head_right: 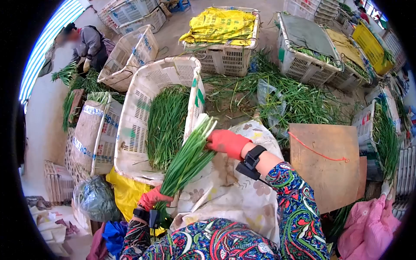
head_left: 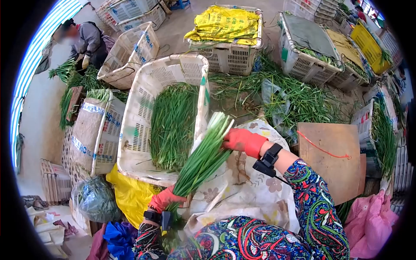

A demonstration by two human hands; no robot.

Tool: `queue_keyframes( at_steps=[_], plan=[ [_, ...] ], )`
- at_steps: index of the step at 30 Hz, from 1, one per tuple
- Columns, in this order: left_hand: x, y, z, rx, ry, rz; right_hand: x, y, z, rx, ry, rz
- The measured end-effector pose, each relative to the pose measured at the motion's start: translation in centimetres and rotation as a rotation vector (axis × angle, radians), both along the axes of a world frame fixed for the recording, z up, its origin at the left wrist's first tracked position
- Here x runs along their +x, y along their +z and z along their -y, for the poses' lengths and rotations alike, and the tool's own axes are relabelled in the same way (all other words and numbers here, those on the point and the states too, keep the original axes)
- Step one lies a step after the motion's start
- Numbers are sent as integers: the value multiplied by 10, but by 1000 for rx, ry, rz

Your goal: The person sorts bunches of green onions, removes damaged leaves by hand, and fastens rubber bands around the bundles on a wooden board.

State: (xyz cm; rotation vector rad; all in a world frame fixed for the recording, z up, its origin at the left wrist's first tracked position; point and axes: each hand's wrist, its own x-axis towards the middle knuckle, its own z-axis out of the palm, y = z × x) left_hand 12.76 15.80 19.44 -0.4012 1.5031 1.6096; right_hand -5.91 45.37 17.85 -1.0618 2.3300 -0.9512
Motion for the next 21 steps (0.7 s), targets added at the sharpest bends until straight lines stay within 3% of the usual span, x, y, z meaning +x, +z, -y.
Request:
queue_keyframes(
  at_steps=[1,4,9,12,14,18,20,21],
  plan=[
    [-1,-4,4,31,-9,-4,-3,9,-1,55,18,49],
    [-7,-3,4,70,-37,-15,-9,13,-2,257,17,-263],
    [-7,-7,4,81,-24,1,-28,32,-40,104,12,-567],
    [-14,-3,-5,98,-73,-22,-36,50,-57,273,52,-627],
    [-15,4,-8,80,-65,-22,-51,53,-81,232,-27,-703],
    [-14,10,-9,29,-31,-14,-80,70,-148,420,-268,-878],
    [-11,8,-7,-2,-39,-23,-102,64,-201,335,-460,-907],
    [-9,3,-3,-33,-57,-41,-109,64,-227,465,-678,-833]
  ],
)
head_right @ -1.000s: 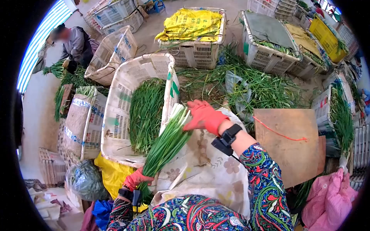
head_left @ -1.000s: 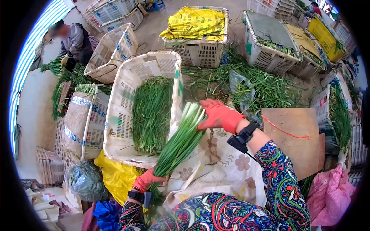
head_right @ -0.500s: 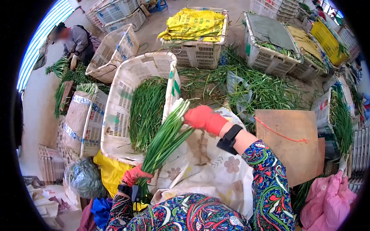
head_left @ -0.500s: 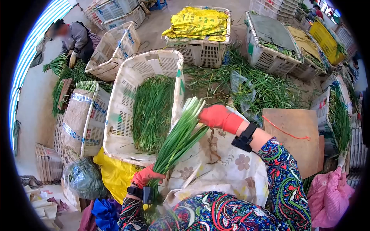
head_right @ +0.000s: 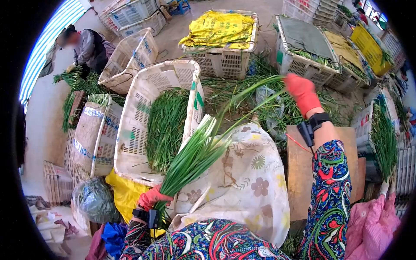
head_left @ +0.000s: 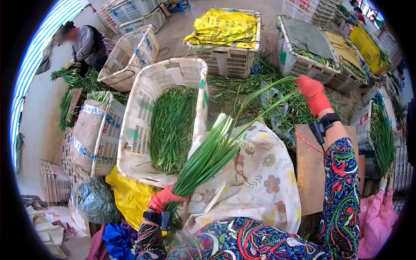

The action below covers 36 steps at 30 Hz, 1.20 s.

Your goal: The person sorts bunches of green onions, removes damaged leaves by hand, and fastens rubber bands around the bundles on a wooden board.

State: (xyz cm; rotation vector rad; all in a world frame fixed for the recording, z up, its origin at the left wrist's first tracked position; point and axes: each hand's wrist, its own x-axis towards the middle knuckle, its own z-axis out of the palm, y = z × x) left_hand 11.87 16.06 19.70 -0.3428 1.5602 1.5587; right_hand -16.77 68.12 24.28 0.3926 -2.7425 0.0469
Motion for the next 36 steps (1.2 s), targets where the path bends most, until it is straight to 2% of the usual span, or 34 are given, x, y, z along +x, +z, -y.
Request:
queue_keyframes(
  at_steps=[1,3,5,6,7,8,9,11,13,15,16,18,20,21,22,23,27,28,29,31,35,36],
  plan=[
    [3,-4,2,-30,-16,-17,-9,-8,-30,85,-199,114],
    [7,-6,2,-58,1,-42,1,-17,-39,-39,-529,253],
    [4,-7,-1,-86,-22,-71,46,8,25,-294,-473,578],
    [2,-6,-1,-105,-50,-85,56,8,46,-637,-298,897],
    [0,-5,-1,-127,-76,-98,63,-24,59,-1054,3,1120],
    [-2,-1,-4,-142,-96,-118,66,-45,83,-1177,-124,1329],
    [-3,-2,-4,-167,-114,-138,72,-60,115,-1372,-199,1416],
    [-2,-2,-3,-219,-146,-174,73,-99,158,-1588,-90,1543],
    [3,1,-5,-322,-174,-287,83,-86,188,-1633,157,1242],
    [9,5,-9,-427,-190,-372,59,-110,198,-1644,-66,1207],
    [12,8,-11,-479,-195,-399,66,-62,200,-1599,-212,1088],
    [19,9,-16,-570,-192,-554,37,-69,174,-1745,-217,1042],
    [24,7,-18,-660,-194,-643,18,-50,132,-1916,-149,939],
    [27,7,-21,-706,-193,-687,15,-36,112,-1908,-142,792],
    [26,14,-27,-750,-214,-702,17,-15,105,-1789,-306,658],
    [26,17,-28,-792,-252,-709,22,-2,98,-1574,-239,675],
    [24,17,-34,-937,-398,-797,75,1,136,-1044,384,1089],
    [24,14,-31,-947,-411,-821,88,-6,146,-864,543,1113],
    [25,13,-30,-961,-423,-841,108,27,173,-799,463,1258],
    [26,20,-32,-982,-413,-869,107,4,188,-228,492,1214],
    [32,22,-34,-1060,-427,-875,101,-14,185,-579,498,1357],
    [35,14,-31,-1033,-383,-957,99,-11,185,-680,470,1416]
  ],
)
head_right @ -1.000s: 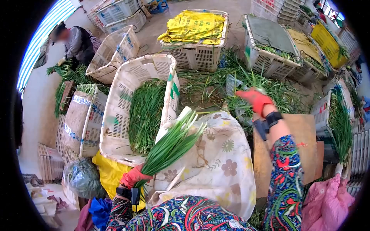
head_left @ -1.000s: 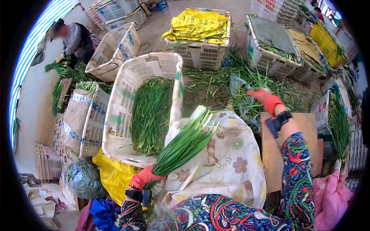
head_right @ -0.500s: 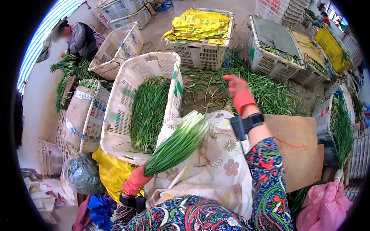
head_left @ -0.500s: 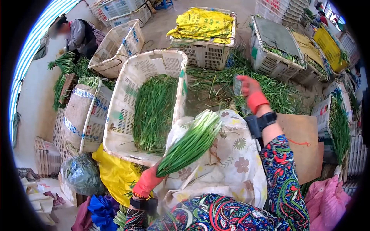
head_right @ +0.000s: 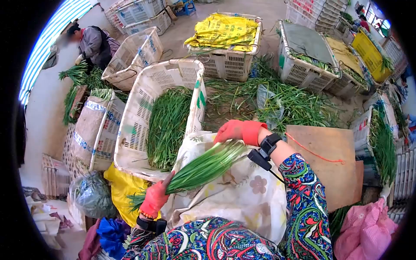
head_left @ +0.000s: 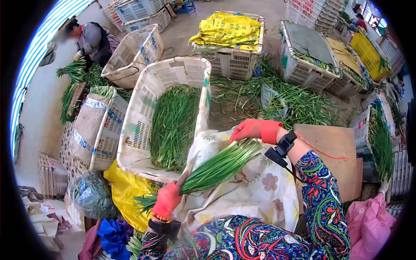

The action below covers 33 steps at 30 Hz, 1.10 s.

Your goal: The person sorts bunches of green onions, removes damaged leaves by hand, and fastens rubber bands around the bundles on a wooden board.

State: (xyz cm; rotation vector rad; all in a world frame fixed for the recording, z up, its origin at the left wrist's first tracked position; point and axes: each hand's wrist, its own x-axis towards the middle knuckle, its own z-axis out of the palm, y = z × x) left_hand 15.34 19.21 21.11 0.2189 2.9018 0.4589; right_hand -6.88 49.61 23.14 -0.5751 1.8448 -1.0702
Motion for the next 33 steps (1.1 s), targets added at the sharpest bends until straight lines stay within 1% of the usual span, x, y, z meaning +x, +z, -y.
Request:
queue_keyframes(
  at_steps=[1,2,5,6,10,11,13,15,16,17,19,21,23,24,25,26,27,28,29,30,31,33],
  plan=[
    [2,-5,1,-31,-9,-26,-1,4,0,-49,-52,91],
    [2,-8,1,-63,-20,-53,-1,9,-2,9,-30,42],
    [1,-16,1,-166,-49,-85,-2,-9,-7,-53,-35,179],
    [3,-17,1,-202,-52,-85,1,-8,-5,-2,-57,147],
    [4,-19,3,-234,-77,-121,1,10,-9,-114,-273,54],
    [6,-20,3,-231,-80,-130,-14,-6,-16,-82,-237,43],
    [9,-20,4,-237,-87,-136,-1,10,-16,7,-154,-178],
    [6,-21,1,-247,-94,-147,10,9,-11,150,121,-450],
    [6,-19,0,-232,-99,-149,17,-4,-4,109,167,-493],
    [6,-19,0,-227,-96,-141,32,-14,0,140,122,-656],
    [7,-18,1,-223,-88,-123,33,-26,19,135,330,-590],
    [6,-10,1,-156,-61,-36,24,-53,27,81,324,-845],
    [6,-7,1,-44,-17,36,10,-54,24,60,279,-1070],
    [5,-8,1,34,17,62,-5,-42,19,152,254,-1232],
    [5,-9,1,112,52,89,-19,-30,5,202,148,-1305],
    [5,-10,1,198,72,112,-37,-19,-17,199,56,-1396],
    [5,-11,1,285,94,132,-43,-7,-39,353,-173,-1433],
    [5,-12,1,371,116,153,-63,-19,-72,474,-221,-1641],
    [6,-17,4,437,134,194,-80,-42,-115,473,-341,-1645],
    [8,-24,7,502,152,237,-49,-1,-117,152,-790,-961],
    [9,-28,9,569,169,280,-21,40,-106,170,-963,-579],
    [9,-32,8,660,221,314,-21,-11,-118,-101,-761,-691]
  ],
)
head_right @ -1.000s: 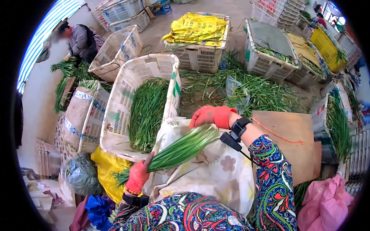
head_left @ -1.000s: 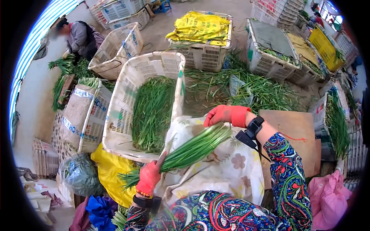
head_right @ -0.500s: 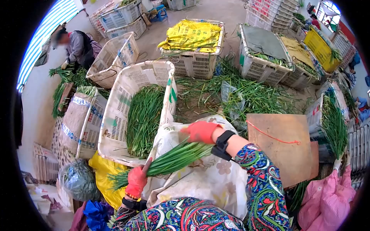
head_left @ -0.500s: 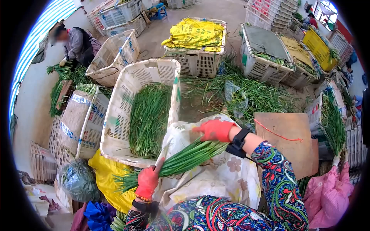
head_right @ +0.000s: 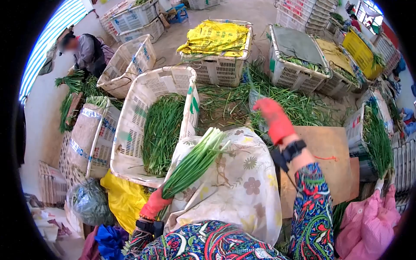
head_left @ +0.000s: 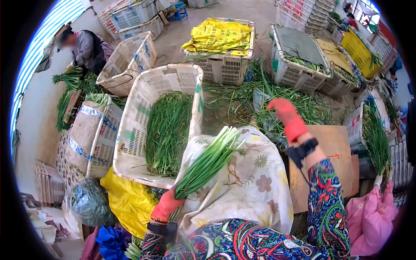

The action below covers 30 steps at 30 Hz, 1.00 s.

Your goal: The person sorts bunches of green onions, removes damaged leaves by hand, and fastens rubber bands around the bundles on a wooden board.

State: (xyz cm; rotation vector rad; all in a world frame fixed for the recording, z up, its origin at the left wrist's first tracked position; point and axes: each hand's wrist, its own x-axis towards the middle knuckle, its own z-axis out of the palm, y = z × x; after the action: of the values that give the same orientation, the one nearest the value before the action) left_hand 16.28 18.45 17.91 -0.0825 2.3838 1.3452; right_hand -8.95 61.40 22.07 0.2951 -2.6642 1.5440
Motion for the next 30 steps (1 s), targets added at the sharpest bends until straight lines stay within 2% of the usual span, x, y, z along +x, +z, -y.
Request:
queue_keyframes(
  at_steps=[2,4,6,8,9,12,13,15,16,17,18,19,20,22,24,26,29,30],
  plan=[
    [1,1,-3,4,32,33,48,21,55,84,42,339],
    [0,7,-8,-79,35,56,89,5,94,295,133,163],
    [3,6,-13,-162,17,-59,105,-7,120,439,185,233],
    [6,6,-16,-254,19,-86,105,-40,133,493,202,225],
    [8,6,-16,-303,32,-56,102,-36,141,521,215,214],
    [11,9,-16,-336,60,-15,109,-15,143,362,360,255],
    [12,7,-15,-320,63,-18,110,-1,142,-6,419,381],
    [12,5,-15,-288,66,-31,104,44,126,-362,316,777],
    [12,5,-15,-274,66,-40,91,20,115,-737,325,710],
    [12,5,-15,-262,64,-50,86,60,103,-836,200,672],
    [10,6,-14,-252,60,-62,80,72,101,-970,7,472],
    [10,8,-16,-274,55,-50,68,76,89,-929,-6,483],
    [10,12,-19,-297,70,-40,60,69,84,-768,-20,401],
    [8,18,-28,-342,95,-23,67,57,95,-308,32,600],
    [8,17,-31,-368,97,-40,83,20,107,-135,96,795],
    [12,16,-34,-394,94,-58,94,13,123,-40,63,813],
    [11,25,-33,-405,64,-95,93,-26,138,-316,17,702],
    [12,25,-32,-380,71,-103,92,-41,140,-230,17,605]
  ],
)
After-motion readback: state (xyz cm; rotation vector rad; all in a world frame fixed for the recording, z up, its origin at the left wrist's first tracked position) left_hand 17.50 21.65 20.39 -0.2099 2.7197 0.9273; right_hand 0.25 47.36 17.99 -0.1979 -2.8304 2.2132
